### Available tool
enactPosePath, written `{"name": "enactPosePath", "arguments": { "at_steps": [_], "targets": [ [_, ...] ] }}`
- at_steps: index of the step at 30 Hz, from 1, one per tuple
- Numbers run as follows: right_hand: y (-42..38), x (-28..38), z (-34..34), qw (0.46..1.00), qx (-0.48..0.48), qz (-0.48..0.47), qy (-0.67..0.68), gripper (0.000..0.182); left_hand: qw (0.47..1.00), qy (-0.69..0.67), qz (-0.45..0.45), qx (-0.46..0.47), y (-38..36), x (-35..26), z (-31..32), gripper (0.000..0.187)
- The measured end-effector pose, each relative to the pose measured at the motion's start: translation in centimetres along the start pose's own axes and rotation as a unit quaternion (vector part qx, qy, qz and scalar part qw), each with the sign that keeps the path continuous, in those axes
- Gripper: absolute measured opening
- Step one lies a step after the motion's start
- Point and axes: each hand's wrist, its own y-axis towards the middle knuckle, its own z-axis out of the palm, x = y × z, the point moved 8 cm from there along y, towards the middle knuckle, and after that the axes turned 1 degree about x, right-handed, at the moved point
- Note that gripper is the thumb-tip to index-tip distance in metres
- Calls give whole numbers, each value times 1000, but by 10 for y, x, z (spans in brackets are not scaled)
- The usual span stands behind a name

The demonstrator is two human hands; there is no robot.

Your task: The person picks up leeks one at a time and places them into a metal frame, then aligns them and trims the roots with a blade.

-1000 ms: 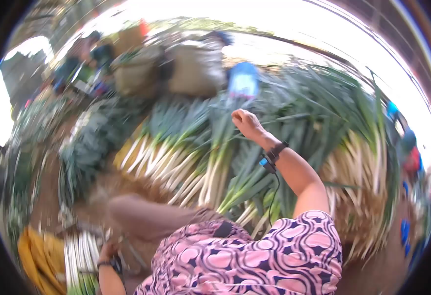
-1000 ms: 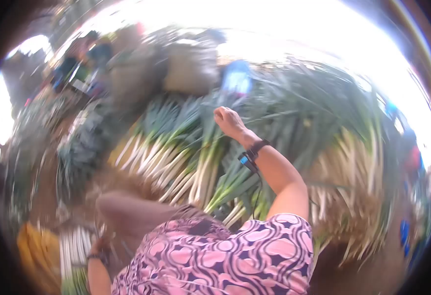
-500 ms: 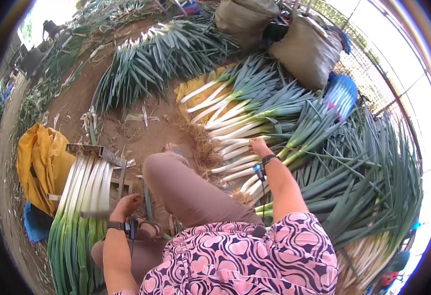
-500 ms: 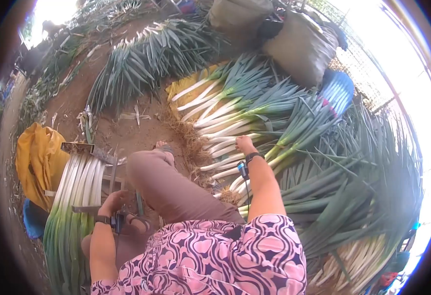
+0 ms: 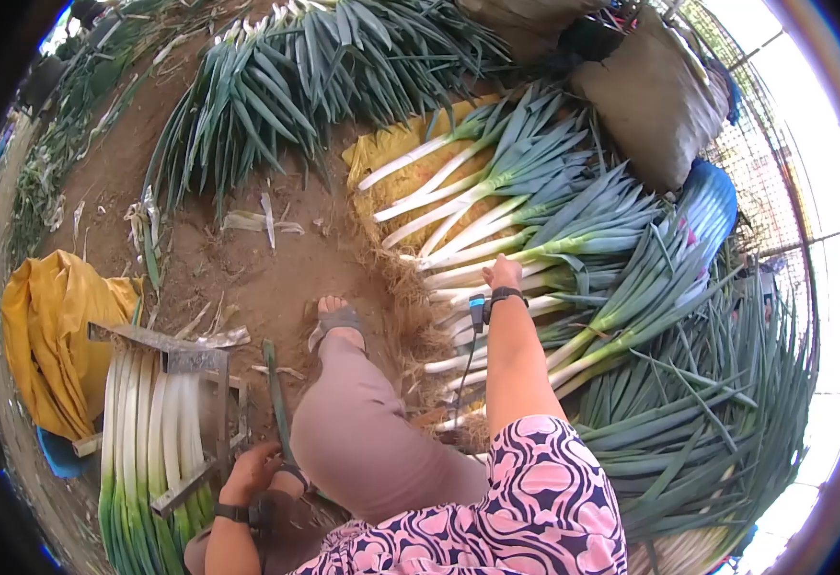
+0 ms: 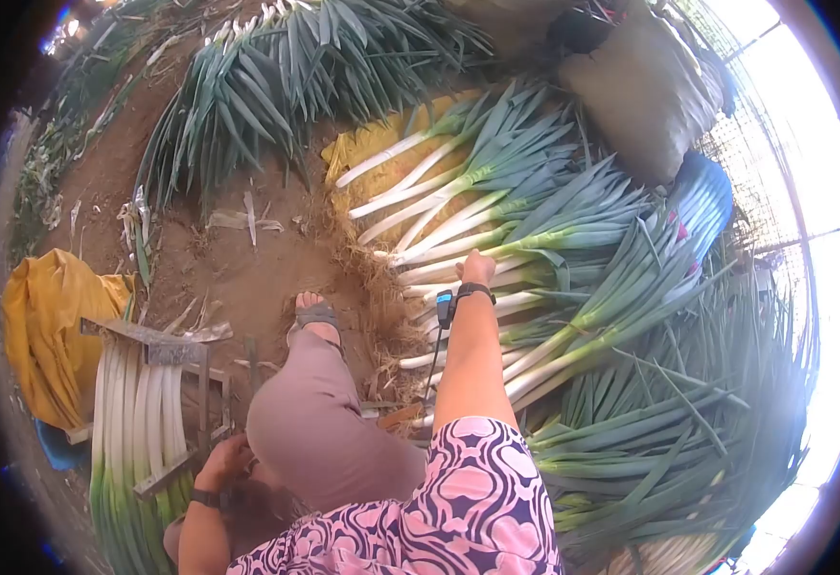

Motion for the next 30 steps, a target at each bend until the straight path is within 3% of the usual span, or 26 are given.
{"name": "enactPosePath", "arguments": {
  "at_steps": [1, 2, 5, 8, 10, 11, 13, 16, 19, 23, 26, 30],
  "targets": [
    [2, 8, -5, 998, -38, 0, -56, 33, 1000, -19, -18, 2, 3, 3, 0, 38],
    [37, 6, -12, 978, -98, -88, -163, 37, 1000, -7, -16, 8, 5, 2, 0, 37],
    [3, 43, -16, 896, -130, -185, -382, 44, 999, 14, -15, 26, 14, 8, 3, 37],
    [62, 7, -18, 959, -95, -109, -243, 46, 999, 20, -14, 31, 16, 0, -1, 37],
    [8, 15, -15, 996, -45, -71, -26, 41, 1000, -9, 3, 1, 15, -11, -7, 37],
    [8, 9, -15, 995, -27, -43, 88, 32, 999, -24, 15, -16, 13, -16, -10, 37],
    [-20, 13, -4, 932, 27, -31, 361, 24, 999, -25, 36, -27, 18, -7, -7, 36],
    [-73, 35, -23, 926, 37, -49, 372, 22, 998, -3, 63, -24, 4, -34, -13, 35],
    [-139, 62, -41, 907, 124, -51, 400, 20, 995, 24, 88, -35, -8, -54, -17, 35],
    [-239, 95, -79, 895, 221, -108, 372, 17, 986, 71, 116, -97, -7, -32, -20, 35],
    [-311, 121, -98, 876, 314, -157, 332, 15, 987, 29, 126, -94, 15, 12, -16, 35],
    [-392, 152, -97, 796, 512, -227, 231, 13, 957, 120, 197, -175, -35, -45, -33, 33]
  ]
}}
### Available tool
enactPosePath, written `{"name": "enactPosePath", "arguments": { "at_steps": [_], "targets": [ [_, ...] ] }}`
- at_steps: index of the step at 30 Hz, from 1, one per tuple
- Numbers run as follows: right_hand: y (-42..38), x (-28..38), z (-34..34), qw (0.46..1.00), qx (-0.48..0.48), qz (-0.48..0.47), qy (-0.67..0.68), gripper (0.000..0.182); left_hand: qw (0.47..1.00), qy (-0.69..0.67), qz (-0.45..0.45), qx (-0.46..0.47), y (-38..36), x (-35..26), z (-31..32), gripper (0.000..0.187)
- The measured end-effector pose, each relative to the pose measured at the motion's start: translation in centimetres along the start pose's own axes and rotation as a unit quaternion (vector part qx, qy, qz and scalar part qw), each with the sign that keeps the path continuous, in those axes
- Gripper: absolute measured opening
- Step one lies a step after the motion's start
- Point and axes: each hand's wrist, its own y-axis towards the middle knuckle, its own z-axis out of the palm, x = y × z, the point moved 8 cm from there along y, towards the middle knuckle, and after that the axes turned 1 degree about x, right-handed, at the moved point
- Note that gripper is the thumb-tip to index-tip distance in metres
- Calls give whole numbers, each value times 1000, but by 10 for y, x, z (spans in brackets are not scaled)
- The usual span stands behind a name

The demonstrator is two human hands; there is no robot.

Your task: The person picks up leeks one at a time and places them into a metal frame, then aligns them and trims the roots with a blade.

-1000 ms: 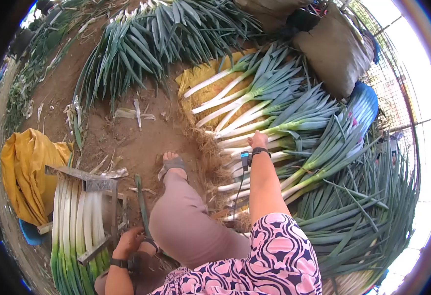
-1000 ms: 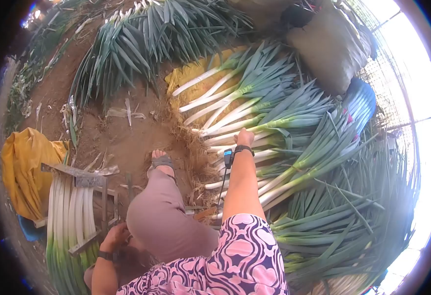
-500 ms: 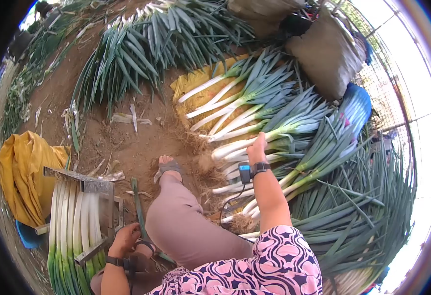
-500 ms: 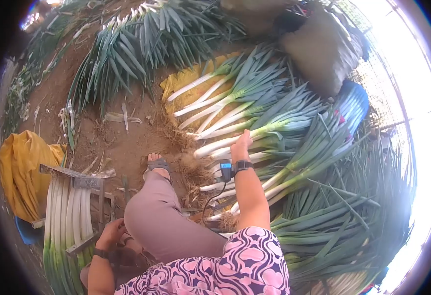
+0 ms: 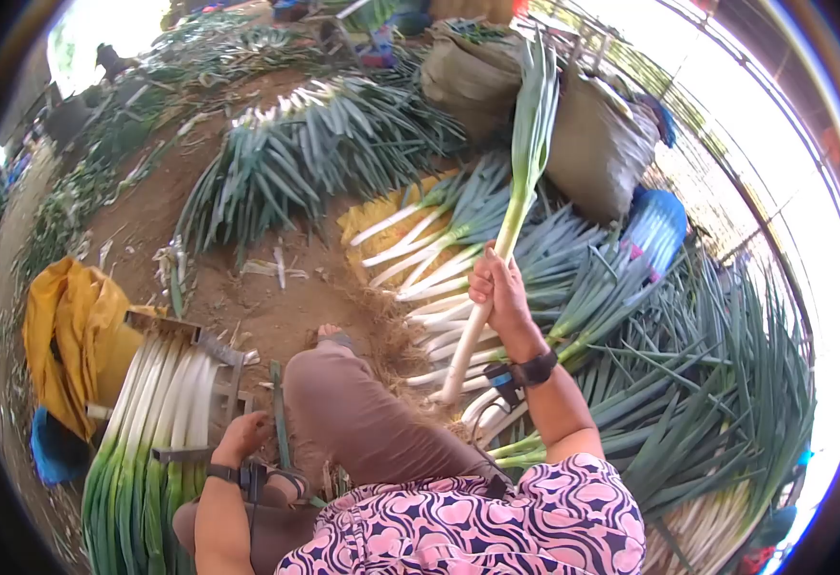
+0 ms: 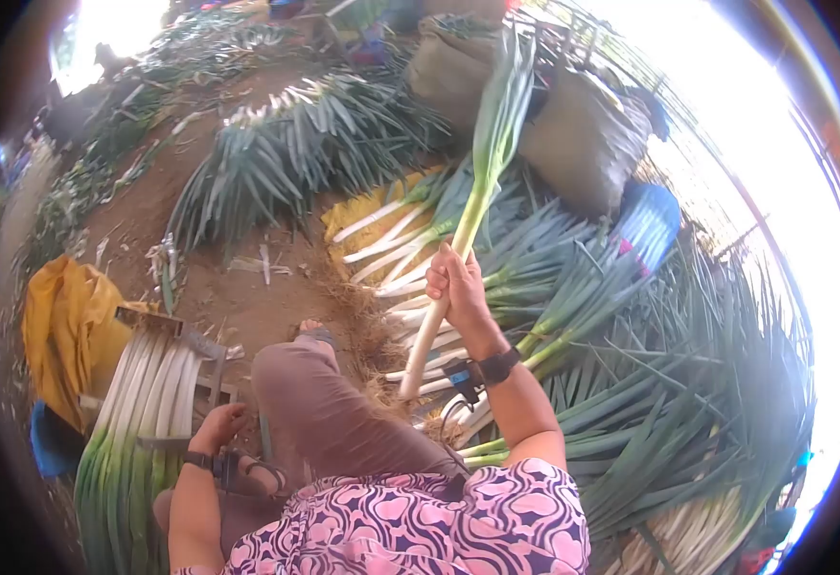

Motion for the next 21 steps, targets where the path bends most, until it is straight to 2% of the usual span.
{"name": "enactPosePath", "arguments": {
  "at_steps": [1, 2, 4, 5, 6, 7, 8, 11, 13, 14, 15, 16, 17, 19, 21],
  "targets": [
    [-2, 4, 24, 997, 76, 14, -11, 15, 999, 15, 28, -19, -2, -15, -9, 32],
    [-4, 7, 46, 992, 113, 40, -32, 22, 997, 30, 51, -40, -4, -29, -21, 31],
    [-1, 6, 92, 975, 176, 60, -118, 20, 991, 66, 82, -85, 1, -55, -44, 27],
    [3, 1, 116, 963, 205, 65, -162, 19, 977, 14, 152, -149, 0, -75, -66, 26],
    [7, -6, 141, 951, 234, 85, -185, 19, 949, 13, 224, -224, -26, -131, -107, 28],
    [8, -14, 169, 931, 280, 94, -214, 19, 932, 34, 238, -273, -38, -157, -133, 29],
    [8, -25, 199, 906, 322, 92, -257, 19, 889, 98, 293, -339, -56, -189, -159, 31],
    [-9, -68, 285, 816, 446, 110, -351, 18, 783, 274, 287, -479, -116, -255, -225, 34],
    [-26, -100, 337, 735, 521, 66, -429, 21, 708, 401, 257, -521, -151, -268, -253, 39],
    [-34, -116, 360, 696, 528, 40, -485, 24, 690, 461, 212, -516, -158, -259, -263, 41],
    [-44, -130, 387, 653, 572, -46, -494, 24, 669, 517, 169, -507, -162, -247, -271, 42],
    [-56, -143, 412, 607, 606, -135, -495, 25, 707, 502, 146, -477, -166, -226, -281, 44],
    [-70, -154, 433, 558, 630, -224, -491, 25, 759, 486, 75, -427, -170, -200, -290, 46],
    [-95, -177, 463, 505, 667, -214, -504, 28, 831, 417, -39, -366, -199, -154, -301, 47],
    [-114, -198, 487, 464, 711, -235, -472, 27, 809, 411, -54, -416, -237, -124, -299, 48]
  ]
}}
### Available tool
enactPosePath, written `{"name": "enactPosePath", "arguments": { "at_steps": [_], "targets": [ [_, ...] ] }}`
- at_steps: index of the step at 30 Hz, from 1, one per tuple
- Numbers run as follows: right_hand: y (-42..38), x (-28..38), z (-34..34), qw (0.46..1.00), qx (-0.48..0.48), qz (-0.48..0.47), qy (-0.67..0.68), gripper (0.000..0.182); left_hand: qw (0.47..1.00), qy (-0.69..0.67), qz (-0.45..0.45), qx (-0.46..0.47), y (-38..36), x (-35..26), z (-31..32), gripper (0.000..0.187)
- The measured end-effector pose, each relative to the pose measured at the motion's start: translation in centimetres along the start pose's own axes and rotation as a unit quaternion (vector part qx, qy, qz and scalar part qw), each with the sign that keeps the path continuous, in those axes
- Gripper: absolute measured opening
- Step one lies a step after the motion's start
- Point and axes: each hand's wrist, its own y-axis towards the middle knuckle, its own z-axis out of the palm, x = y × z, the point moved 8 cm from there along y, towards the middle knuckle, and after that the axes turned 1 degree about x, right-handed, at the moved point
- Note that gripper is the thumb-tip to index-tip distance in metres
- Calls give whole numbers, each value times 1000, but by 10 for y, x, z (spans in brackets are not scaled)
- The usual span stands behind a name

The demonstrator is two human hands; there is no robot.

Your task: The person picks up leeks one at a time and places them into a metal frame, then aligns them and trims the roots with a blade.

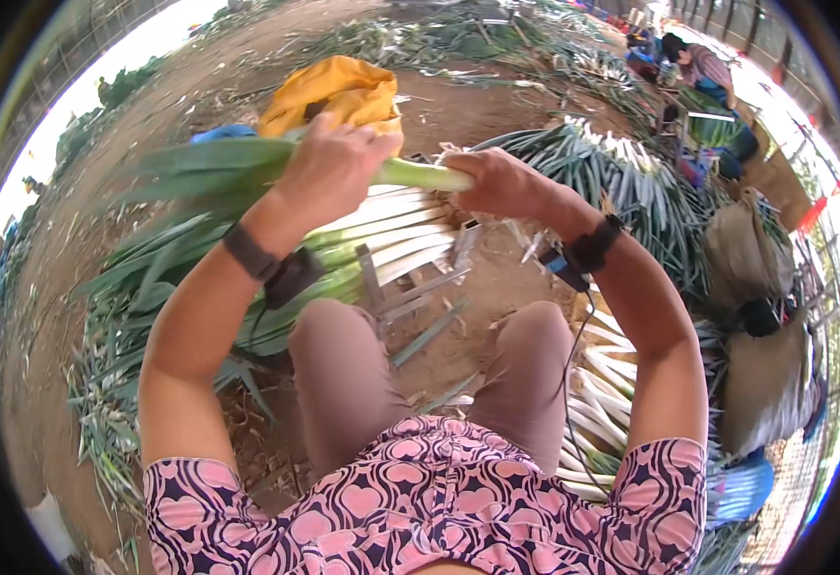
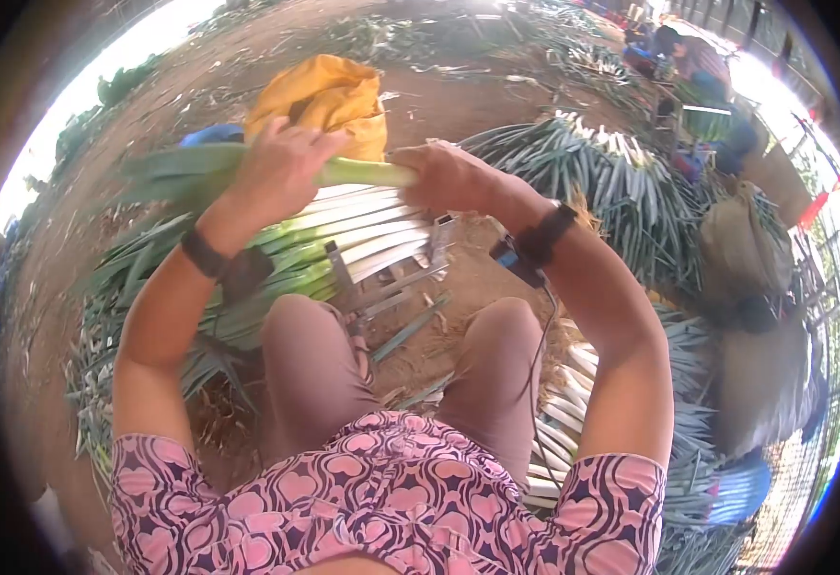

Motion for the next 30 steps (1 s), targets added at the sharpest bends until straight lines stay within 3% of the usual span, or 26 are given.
{"name": "enactPosePath", "arguments": {
  "at_steps": [2, 7, 10, 11, 12, 14, 15, 16, 18, 19, 20, 23, 26, 27, 28, 30],
  "targets": [
    [24, 6, 18, 1000, 24, -16, -6, 27, 998, 33, -46, 5, -34, 17, -7, 41],
    [70, 11, 60, 997, 50, -17, 52, 31, 985, 130, -109, 39, -88, 67, -20, 46],
    [94, -10, 71, 999, -30, -14, -31, 30, 973, 166, -142, 72, -108, 101, -16, 52],
    [98, -28, 76, 999, -1, 33, -29, 35, 969, 177, -151, 84, -114, 115, -10, 54],
    [94, -46, 78, 996, -52, 35, -64, 36, 969, 170, -155, 95, -121, 127, -1, 54],
    [72, -87, 77, 978, -152, 42, -136, 40, 968, 153, -162, 115, -135, 149, 24, 56],
    [58, -110, 77, 981, -122, 102, -114, 44, 965, 142, -173, 134, -141, 157, 43, 56],
    [37, -122, 69, 977, -141, 105, -119, 41, 962, 131, -182, 154, -146, 163, 62, 55],
    [-15, -158, 61, 974, 7, 221, -49, 41, 963, 116, -165, 181, -147, 163, 100, 51],
    [-52, -167, 45, 981, 24, 184, -49, 38, 972, 89, -144, 163, -139, 156, 108, 48],
    [-103, -185, 37, 978, -7, 202, 44, 39, 978, 53, -139, 145, -140, 155, 128, 45],
    [-286, -223, 22, 903, -134, 406, 50, 36, 956, 42, -162, 242, -160, 176, 215, 59],
    [-475, -259, 108, 782, -160, 602, -28, 37, 959, 8, -170, 228, -147, 170, 227, 67],
    [-541, -261, 155, 758, -191, 621, -58, 36, 947, -8, -192, 256, -133, 168, 224, 68],
    [-580, -248, 195, 736, -136, 662, 25, 29, 933, -18, -217, 287, -125, 166, 215, 70],
    [-658, -210, 274, 557, -244, 754, 248, 23, 914, -7, -236, 331, -123, 163, 232, 71]
  ]
}}
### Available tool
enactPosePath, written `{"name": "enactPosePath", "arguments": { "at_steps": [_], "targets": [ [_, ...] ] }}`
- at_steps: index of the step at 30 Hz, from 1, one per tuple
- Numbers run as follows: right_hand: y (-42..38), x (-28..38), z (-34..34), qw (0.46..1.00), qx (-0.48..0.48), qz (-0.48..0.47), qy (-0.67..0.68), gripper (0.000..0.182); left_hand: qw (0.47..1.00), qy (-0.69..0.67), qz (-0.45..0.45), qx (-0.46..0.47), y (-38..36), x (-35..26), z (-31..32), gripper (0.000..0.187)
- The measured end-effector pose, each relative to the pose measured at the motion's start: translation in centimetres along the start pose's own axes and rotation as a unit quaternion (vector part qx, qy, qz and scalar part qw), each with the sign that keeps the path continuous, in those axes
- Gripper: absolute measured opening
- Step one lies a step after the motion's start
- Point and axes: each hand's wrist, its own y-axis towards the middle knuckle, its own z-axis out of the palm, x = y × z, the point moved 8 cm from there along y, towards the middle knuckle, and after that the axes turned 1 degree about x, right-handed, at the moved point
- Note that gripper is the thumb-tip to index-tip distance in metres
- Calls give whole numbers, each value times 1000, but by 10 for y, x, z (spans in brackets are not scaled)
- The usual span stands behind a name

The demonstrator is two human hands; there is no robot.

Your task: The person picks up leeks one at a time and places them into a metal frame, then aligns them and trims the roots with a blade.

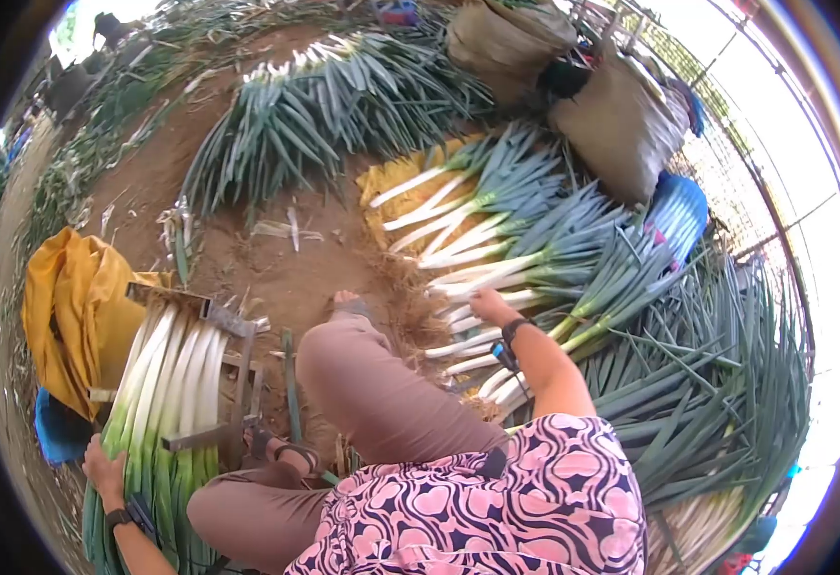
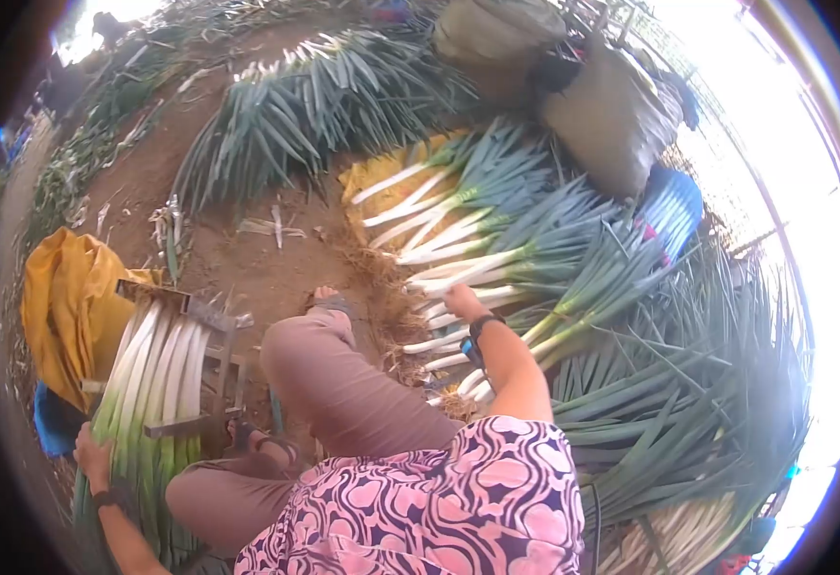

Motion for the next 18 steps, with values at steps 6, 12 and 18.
{"name": "enactPosePath", "arguments": {
  "at_steps": [6, 12, 18],
  "targets": [
    [22, -130, 1, 876, -203, 103, 426, 9, 990, 122, -45, 56, 4, -11, 30, 70],
    [123, -152, -48, 904, -367, 129, 178, 39, 974, 208, -71, 56, -3, -27, 14, 74],
    [83, -85, -82, 868, -372, 309, 111, 52, 973, 227, -42, 13, 15, -5, 24, 66]
  ]
}}
